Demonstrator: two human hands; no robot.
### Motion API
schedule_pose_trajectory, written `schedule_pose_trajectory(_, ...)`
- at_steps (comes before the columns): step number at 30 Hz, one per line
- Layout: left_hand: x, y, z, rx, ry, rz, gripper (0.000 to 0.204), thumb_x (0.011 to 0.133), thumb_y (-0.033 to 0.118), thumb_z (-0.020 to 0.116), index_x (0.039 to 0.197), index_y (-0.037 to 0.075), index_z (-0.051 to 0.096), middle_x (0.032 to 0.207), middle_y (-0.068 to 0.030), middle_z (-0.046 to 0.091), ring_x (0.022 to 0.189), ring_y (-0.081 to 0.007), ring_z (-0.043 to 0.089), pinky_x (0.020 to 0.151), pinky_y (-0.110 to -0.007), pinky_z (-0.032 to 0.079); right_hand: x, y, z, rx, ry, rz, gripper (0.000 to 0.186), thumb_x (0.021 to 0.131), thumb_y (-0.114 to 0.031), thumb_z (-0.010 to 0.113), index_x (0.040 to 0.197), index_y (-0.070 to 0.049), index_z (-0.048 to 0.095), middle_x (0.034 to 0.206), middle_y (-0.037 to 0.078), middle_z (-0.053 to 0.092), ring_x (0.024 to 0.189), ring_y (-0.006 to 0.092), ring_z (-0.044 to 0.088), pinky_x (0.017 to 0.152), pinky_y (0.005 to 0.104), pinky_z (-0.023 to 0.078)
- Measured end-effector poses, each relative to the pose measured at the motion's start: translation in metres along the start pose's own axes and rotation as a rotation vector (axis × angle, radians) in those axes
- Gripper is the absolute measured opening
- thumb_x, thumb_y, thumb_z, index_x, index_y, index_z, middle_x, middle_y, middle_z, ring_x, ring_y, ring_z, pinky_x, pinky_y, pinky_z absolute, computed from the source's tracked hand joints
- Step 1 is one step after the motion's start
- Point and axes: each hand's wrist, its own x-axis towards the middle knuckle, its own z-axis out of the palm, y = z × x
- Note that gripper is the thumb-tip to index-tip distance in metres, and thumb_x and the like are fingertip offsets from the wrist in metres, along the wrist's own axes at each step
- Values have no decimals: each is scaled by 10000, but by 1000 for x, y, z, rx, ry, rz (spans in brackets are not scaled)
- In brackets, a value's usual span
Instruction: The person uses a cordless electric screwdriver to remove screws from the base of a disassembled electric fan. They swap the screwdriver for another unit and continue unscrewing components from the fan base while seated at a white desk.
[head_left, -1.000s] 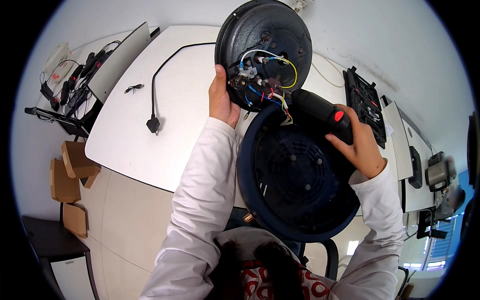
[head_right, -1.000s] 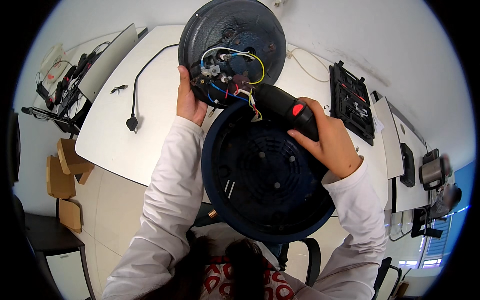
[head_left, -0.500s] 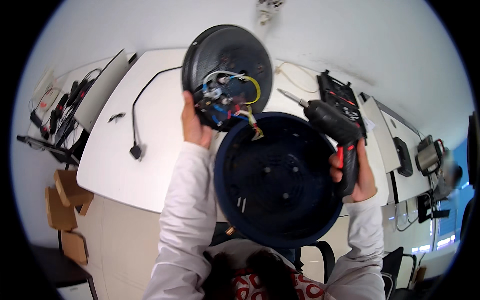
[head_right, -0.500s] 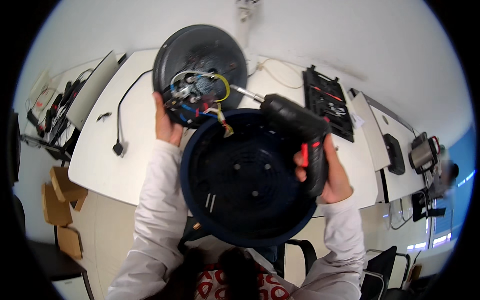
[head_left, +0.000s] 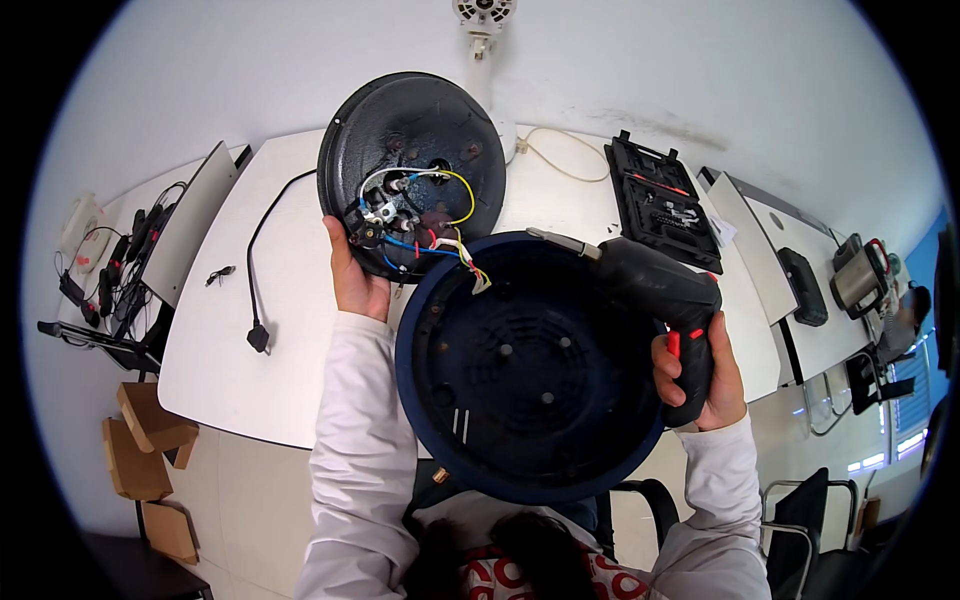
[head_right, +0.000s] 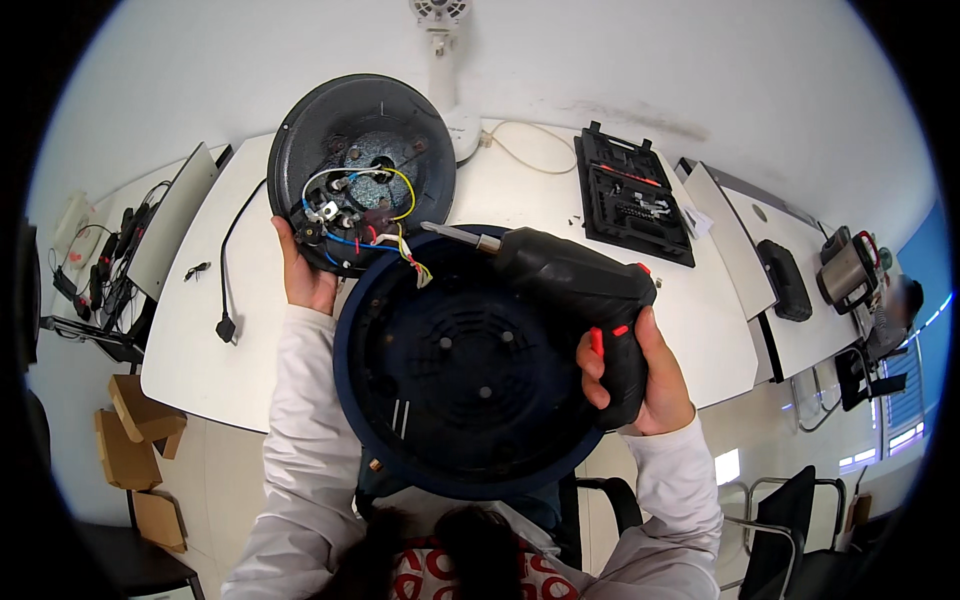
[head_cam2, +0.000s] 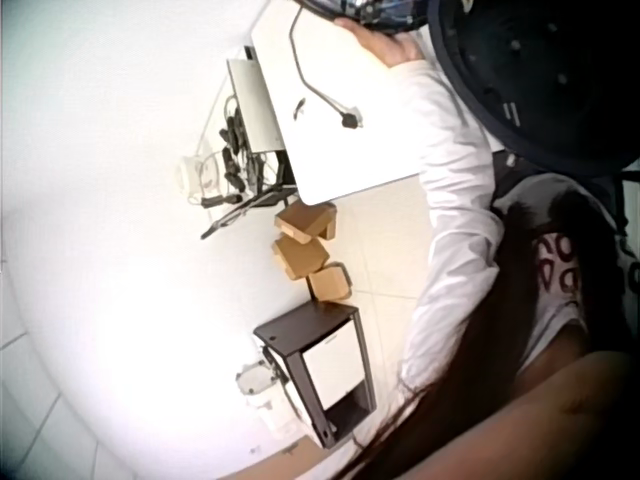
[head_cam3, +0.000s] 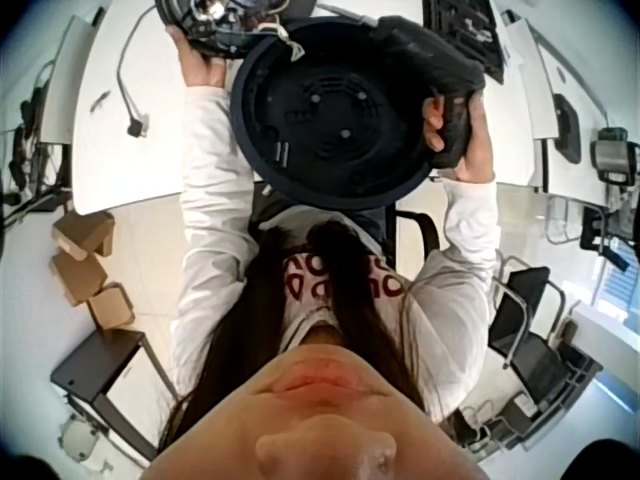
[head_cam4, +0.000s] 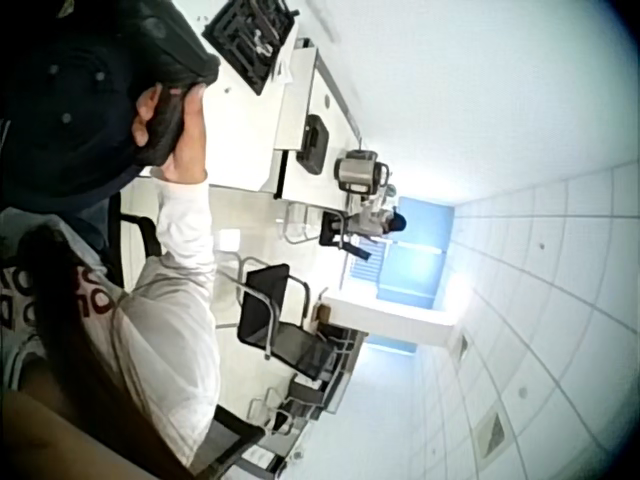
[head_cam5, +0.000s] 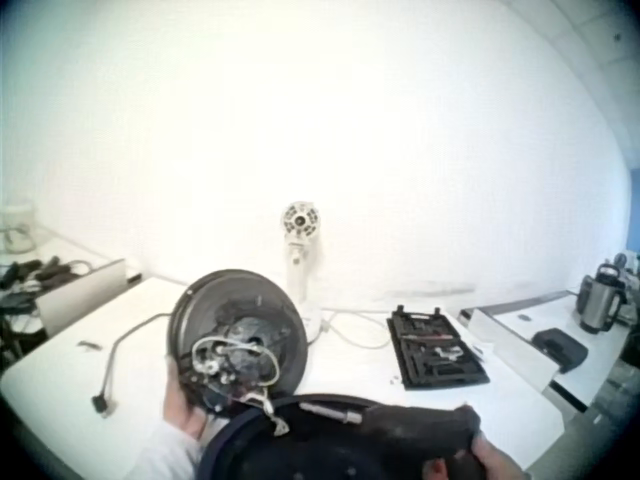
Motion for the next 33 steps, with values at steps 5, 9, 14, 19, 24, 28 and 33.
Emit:
schedule_pose_trajectory(5, 1, -1, -1, 3, 4, -3, 618, 870, 497, 466, 1278, 38, 392, 1255, -107, 483, 1145, -231, 478, 968, -374, 399, 3, 1, -6, 14, -108, -1, 519, 937, -457, 325, 1267, -60, 385, 720, 117, 515, 489, 156, 493, 460, 220, 442)
schedule_pose_trajectory(9, 1, 0, 0, 38, 7, 7, 652, 860, 525, 457, 1293, 45, 379, 1291, -118, 454, 1176, -250, 451, 990, -394, 380, 8, 1, -4, -78, -142, -10, 512, 926, -444, 380, 1232, -34, 406, 738, 117, 536, 503, 152, 508, 472, 221, 441)
schedule_pose_trajectory(14, 1, -1, 2, 32, -1, 9, 620, 864, 514, 459, 1268, 45, 414, 1252, -104, 494, 1148, -231, 478, 979, -377, 389, 33, 0, 18, -671, -30, -207, 358, 904, -279, 502, 1131, -8, 454, 771, 97, 578, 549, 131, 553, 522, 218, 443)
schedule_pose_trajectory(19, 0, 0, 3, -17, 15, 19, 551, 871, 471, 486, 1178, 14, 471, 1123, -102, 568, 1016, -204, 561, 883, -341, 457, 68, 9, 32, -843, -111, -167, 300, 879, -180, 545, 1115, -9, 472, 757, 65, 582, 544, 102, 551, 515, 205, 431)
schedule_pose_trajectory(24, -2, 0, 5, -16, 40, 16, 570, 853, 482, 512, 1169, 9, 475, 1093, -96, 579, 982, -195, 572, 864, -337, 466, 86, 24, 41, -925, -134, -149, 298, 864, -208, 582, 1074, -18, 486, 740, 50, 585, 539, 81, 546, 503, 191, 419)
schedule_pose_trajectory(28, -4, 1, 10, -14, 54, 19, 579, 842, 485, 529, 1162, 5, 481, 1087, -92, 580, 982, -191, 571, 856, -336, 467, 91, 32, 41, -922, -125, -164, 287, 865, -216, 581, 1050, -16, 489, 732, 49, 585, 538, 80, 546, 504, 189, 423)
schedule_pose_trajectory(33, -3, 1, 9, -27, 54, 14, 563, 848, 479, 525, 1133, -6, 497, 1063, -93, 590, 962, -187, 575, 842, -333, 469, 91, 35, 40, -886, -126, -169, 305, 870, -220, 573, 1071, -10, 483, 733, 51, 586, 536, 81, 543, 509, 194, 427)
